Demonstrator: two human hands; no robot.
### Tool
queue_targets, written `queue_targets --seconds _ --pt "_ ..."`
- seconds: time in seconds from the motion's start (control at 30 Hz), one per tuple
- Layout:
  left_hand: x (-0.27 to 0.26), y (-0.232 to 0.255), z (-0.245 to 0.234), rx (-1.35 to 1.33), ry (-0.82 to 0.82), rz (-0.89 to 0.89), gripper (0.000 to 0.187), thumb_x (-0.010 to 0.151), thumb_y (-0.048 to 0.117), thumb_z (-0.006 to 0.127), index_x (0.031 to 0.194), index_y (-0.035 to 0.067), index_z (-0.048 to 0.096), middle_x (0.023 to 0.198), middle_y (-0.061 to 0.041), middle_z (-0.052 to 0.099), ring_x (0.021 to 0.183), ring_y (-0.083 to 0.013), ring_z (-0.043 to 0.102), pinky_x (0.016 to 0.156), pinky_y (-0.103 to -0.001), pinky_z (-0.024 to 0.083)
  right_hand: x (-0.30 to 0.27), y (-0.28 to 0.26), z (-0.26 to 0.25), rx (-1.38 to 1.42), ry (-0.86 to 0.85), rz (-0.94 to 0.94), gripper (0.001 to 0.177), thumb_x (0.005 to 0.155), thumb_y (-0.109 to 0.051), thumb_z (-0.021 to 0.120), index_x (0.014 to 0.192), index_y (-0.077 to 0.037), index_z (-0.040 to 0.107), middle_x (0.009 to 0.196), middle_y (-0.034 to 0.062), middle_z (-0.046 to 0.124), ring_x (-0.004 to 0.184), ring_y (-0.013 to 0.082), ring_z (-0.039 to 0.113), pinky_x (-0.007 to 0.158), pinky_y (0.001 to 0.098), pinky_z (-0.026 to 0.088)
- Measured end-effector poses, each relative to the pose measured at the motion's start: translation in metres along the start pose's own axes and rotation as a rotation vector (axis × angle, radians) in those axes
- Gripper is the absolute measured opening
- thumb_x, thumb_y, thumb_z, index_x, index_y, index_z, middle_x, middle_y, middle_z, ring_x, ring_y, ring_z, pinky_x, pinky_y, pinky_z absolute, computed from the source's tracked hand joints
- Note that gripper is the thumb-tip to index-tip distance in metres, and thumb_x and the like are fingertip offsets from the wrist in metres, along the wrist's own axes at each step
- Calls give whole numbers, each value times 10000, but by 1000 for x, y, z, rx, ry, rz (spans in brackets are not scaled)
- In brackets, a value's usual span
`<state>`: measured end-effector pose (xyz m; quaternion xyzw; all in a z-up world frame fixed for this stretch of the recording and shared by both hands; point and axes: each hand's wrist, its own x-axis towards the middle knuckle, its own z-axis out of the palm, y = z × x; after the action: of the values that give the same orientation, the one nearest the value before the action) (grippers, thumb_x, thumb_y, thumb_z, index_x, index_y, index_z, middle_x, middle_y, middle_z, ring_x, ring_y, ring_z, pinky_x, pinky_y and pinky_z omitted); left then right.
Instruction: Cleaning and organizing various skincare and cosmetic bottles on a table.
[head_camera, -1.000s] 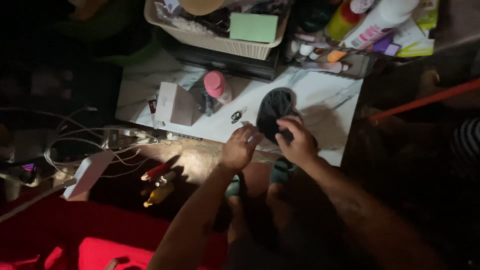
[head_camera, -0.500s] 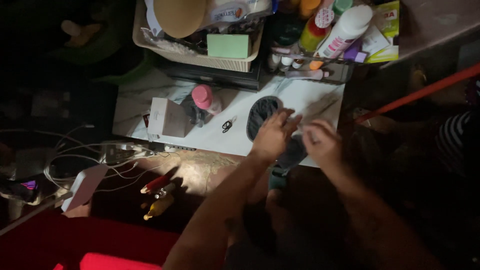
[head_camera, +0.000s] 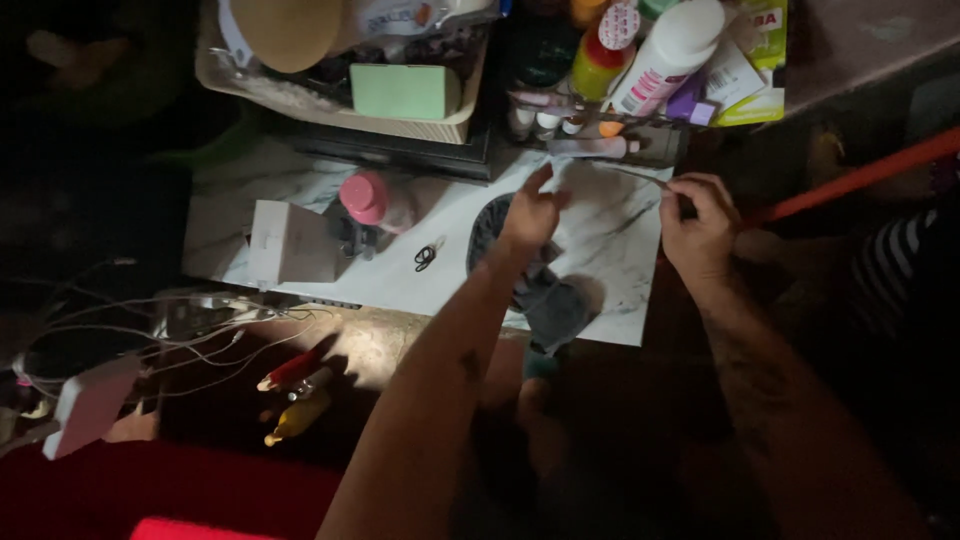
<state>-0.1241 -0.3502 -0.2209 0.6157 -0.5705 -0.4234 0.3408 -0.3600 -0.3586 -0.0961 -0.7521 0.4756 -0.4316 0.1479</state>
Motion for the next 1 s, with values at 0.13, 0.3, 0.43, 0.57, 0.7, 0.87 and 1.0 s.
queue_targets --seconds 0.13,0.3,0.43,0.57,0.7,0.87,1.0 --pt "29 3 11 -610 34 -390 696 888 113 694 1530 31 436 1212 -215 691 960 -189 637 754 -287 524 3 13 6 3 -13 4 165 956 75 752 1081 14 662 1103 176 689 1008 333 699 882 392 569" --pt "38 1 19 -599 54 -255 703 906 70 686 1564 11 445 1194 -115 673 951 -183 583 790 -304 495 3 29 23 67 -16 31 157 953 76 729 1089 15 679 1094 170 688 977 322 696 858 363 565" --pt "27 3 13 -579 61 -172 695 914 65 696 1556 -6 440 1112 -81 660 954 -169 605 817 -302 518 -3 38 44 106 -67 158 137 963 47 740 1086 8 696 1072 149 695 936 303 698 845 353 559" --pt "-12 47 -22 -597 76 -321 648 910 99 660 1513 17 438 934 -91 713 883 -153 637 799 -289 509 -8 39 55 43 -103 123 221 934 37 766 1147 10 713 1182 171 647 1083 335 642 948 392 531" --pt "-83 3 -16 -591 225 -91 443 938 23 686 1370 -29 598 1073 -103 653 992 -175 633 913 -302 528 -31 43 55 -3 -92 113 356 911 30 758 1261 16 696 1317 214 546 1217 364 584 1037 421 504" --pt "-180 9 -72 -448 416 -240 293 943 62 666 1231 10 683 1073 -93 733 925 -163 660 813 -309 545 -88 7 64 10 -122 133 354 932 -2 756 1278 0 680 1305 172 587 1248 361 599 1081 446 511" --pt "-229 -29 -101 -224 593 -488 234 931 94 681 1150 22 721 993 -108 745 831 -168 664 733 -309 554 -93 -81 80 57 -244 90 301 886 -90 762 1175 -29 708 1264 156 614 1219 382 599 1062 491 504"
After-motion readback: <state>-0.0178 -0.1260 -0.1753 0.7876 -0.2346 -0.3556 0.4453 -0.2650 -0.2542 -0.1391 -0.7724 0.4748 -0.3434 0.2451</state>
